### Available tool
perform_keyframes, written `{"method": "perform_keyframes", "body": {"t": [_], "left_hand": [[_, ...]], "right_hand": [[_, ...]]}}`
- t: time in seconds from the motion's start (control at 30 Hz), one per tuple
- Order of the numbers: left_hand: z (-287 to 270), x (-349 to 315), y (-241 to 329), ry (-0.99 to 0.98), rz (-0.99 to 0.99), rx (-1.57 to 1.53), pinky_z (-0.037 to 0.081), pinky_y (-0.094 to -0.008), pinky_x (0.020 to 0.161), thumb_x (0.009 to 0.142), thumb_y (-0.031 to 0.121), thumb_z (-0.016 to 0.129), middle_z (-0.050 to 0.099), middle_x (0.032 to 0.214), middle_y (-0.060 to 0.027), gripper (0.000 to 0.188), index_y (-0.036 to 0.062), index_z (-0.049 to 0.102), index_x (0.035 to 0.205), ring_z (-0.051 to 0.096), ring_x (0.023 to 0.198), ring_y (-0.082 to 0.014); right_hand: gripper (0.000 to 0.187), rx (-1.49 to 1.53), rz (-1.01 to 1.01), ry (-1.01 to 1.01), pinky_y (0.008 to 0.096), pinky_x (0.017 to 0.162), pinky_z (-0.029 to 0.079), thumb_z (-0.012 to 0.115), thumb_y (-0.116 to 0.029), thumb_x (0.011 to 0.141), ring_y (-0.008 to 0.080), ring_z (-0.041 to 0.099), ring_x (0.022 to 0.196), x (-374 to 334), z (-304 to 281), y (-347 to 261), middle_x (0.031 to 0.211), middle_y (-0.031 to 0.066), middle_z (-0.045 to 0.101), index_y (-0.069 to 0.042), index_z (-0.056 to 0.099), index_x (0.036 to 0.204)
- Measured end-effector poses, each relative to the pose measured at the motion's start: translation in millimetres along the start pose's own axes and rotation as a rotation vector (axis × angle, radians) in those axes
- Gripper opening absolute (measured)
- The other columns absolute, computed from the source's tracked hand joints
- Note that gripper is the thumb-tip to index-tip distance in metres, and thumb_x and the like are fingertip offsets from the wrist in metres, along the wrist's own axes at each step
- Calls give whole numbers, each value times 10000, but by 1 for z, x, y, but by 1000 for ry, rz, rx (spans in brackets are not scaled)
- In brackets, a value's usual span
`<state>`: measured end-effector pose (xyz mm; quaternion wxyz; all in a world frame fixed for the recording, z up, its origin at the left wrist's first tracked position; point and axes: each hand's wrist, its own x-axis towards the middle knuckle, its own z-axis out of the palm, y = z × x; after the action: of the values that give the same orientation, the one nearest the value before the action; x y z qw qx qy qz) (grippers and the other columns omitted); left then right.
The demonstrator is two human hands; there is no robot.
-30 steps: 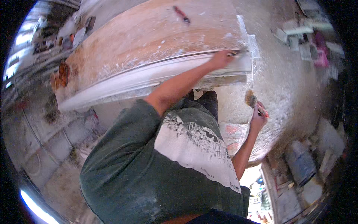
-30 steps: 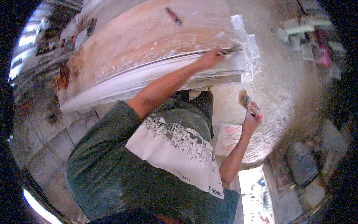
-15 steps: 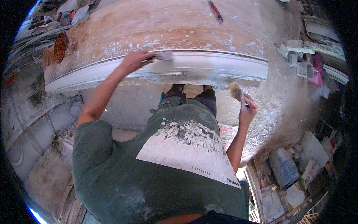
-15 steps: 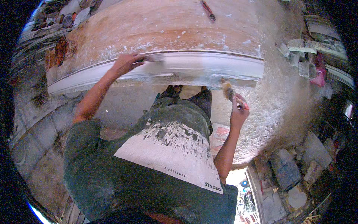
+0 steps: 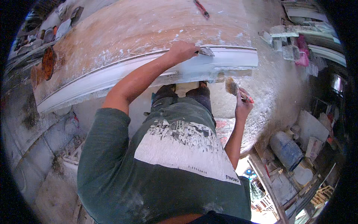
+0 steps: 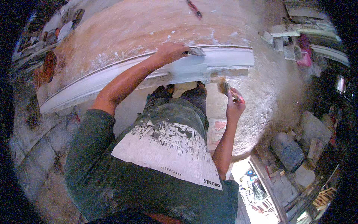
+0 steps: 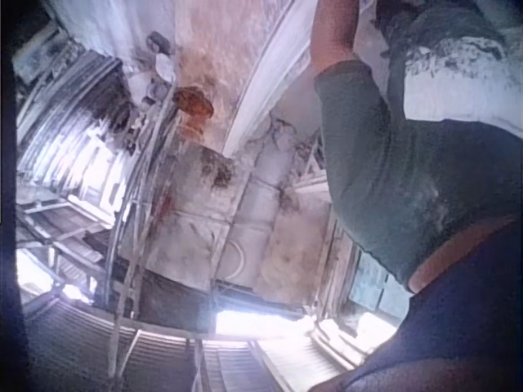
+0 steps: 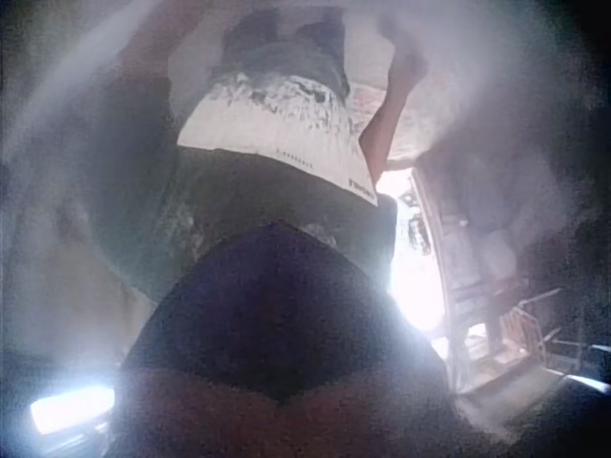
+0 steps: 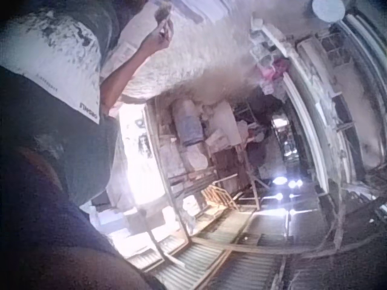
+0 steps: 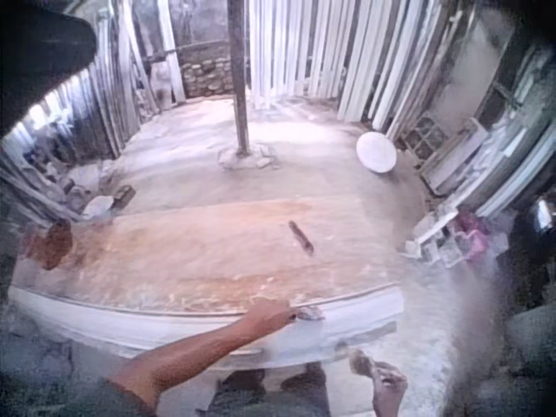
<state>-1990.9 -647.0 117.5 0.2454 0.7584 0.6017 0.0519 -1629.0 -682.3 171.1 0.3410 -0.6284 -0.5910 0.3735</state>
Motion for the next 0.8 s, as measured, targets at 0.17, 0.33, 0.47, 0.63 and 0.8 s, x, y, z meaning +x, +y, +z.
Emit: {"method": "perform_keyframes", "body": {"t": [0.17,0.33,0.47,0.63,0.8], "left_hand": [[-1,-13,-13,49,47,-68,513,-471,719,856,302,573,646,987,-147,282,137,627,1079,637,871,-353],[-22,-59,-21,-60,-71,-37,510,-462,736,886,334,550,638,1016,-131,293,158,600,1114,632,881,-358],[-18,5,21,-107,-48,15,506,-480,735,882,308,541,643,980,-144,264,134,613,1068,634,883,-361],[23,155,98,111,156,21,514,-489,691,857,258,545,660,926,-154,222,102,635,987,653,828,-365],[40,205,147,191,90,56,522,-471,625,840,273,595,660,853,-128,203,101,633,941,663,757,-345]], "right_hand": [[188,-5,18,23,224,594,447,685,-81,831,98,638,789,9,-17,17,953,53,696,-32,681,1013],[180,0,-32,79,214,576,441,684,-81,835,89,634,773,29,-37,39,928,47,698,-28,682,1006],[176,106,12,123,213,576,447,687,-75,836,93,636,777,54,-51,50,941,46,696,-23,681,1003],[174,139,-6,83,232,661,487,680,-83,845,116,642,815,95,-69,51,957,58,691,-14,676,1005],[196,76,-21,206,259,720,503,654,-100,869,135,638,821,134,-82,46,953,72,683,8,661,1031]]}}
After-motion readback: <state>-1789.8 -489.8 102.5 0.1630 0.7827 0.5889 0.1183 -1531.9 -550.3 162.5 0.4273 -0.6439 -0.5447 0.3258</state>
